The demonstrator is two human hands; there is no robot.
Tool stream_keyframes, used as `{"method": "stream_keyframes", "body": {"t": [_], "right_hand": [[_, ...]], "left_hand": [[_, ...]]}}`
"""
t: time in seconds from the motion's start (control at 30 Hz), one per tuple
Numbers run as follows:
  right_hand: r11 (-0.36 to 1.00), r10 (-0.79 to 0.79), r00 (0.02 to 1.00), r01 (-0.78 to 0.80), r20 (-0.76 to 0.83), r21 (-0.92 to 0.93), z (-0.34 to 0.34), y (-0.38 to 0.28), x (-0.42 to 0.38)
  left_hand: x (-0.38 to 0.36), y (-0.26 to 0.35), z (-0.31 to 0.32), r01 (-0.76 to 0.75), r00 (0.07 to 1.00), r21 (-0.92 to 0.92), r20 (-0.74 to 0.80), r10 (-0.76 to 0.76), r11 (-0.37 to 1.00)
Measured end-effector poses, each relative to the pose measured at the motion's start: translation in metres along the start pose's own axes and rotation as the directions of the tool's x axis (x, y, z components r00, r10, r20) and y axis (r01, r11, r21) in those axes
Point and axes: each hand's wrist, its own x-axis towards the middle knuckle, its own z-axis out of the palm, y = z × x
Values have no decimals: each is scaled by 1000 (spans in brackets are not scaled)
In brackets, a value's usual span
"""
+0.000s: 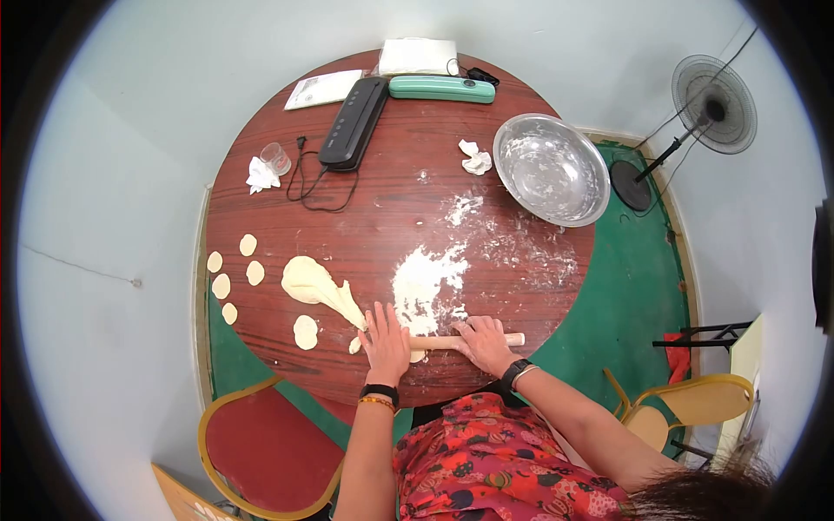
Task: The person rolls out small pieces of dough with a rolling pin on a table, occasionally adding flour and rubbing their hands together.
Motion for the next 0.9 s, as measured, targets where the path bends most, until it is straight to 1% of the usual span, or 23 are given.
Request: {"method": "stream_keyframes", "body": {"t": [0.1, 0.13, 0.2, 0.3, 0.33, 0.37, 0.43, 0.47, 0.6, 0.7, 0.77, 0.8, 0.9], "right_hand": [[995, -94, 995, 93, 31, 30, 0, 6, -2], [997, -82, 995, 81, 57, 15, 1, 8, -2], [998, -61, 992, 63, 114, -10, 3, 9, -3], [999, -36, 997, 34, 61, 34, 5, 10, -3], [998, -26, 999, 23, 46, 54, 5, 11, -2], [997, -16, 999, 14, 32, 72, 5, 12, -2], [995, -4, 1000, 3, 9, 99, 2, 14, 0], [994, -2, 1000, 2, 1, 108, 1, 15, 0], [988, 27, 1000, -28, 11, 149, -5, 17, -2], [995, 24, 999, -28, 42, 97, -5, 17, -6], [997, -38, 999, 35, 38, 61, -6, 15, -10], [997, -66, 997, 65, 38, 43, -7, 14, -13], [990, -138, 983, 134, 117, 41, -9, 10, -20]], "left_hand": [[6, 5, -6, 40, 999, 37, 21, -41, 999], [3, 7, -5, 51, 995, -16, -81, -52, 999], [-10, 7, 0, 64, 956, -118, -276, -94, 991], [-38, -7, 3, -1, 988, -315, -147, -48, 949], [-44, -4, -1, -98, 988, -269, -141, 61, 958], [-48, -8, 6, -198, 970, -244, -185, 155, 949], [-55, -16, 25, -393, 902, -181, -266, 339, 902], [-58, -17, 31, -382, 899, -105, -272, 343, 918], [-71, -4, 24, -272, 952, -137, -185, 246, 952], [-84, 6, 30, -200, 970, -141, -166, 176, 970], [-92, 10, 37, -167, 976, -130, -165, 144, 977], [-95, 14, 36, -140, 983, -133, -135, 122, 981], [-107, 16, 33, -146, 974, -141, -196, 117, 979]]}}
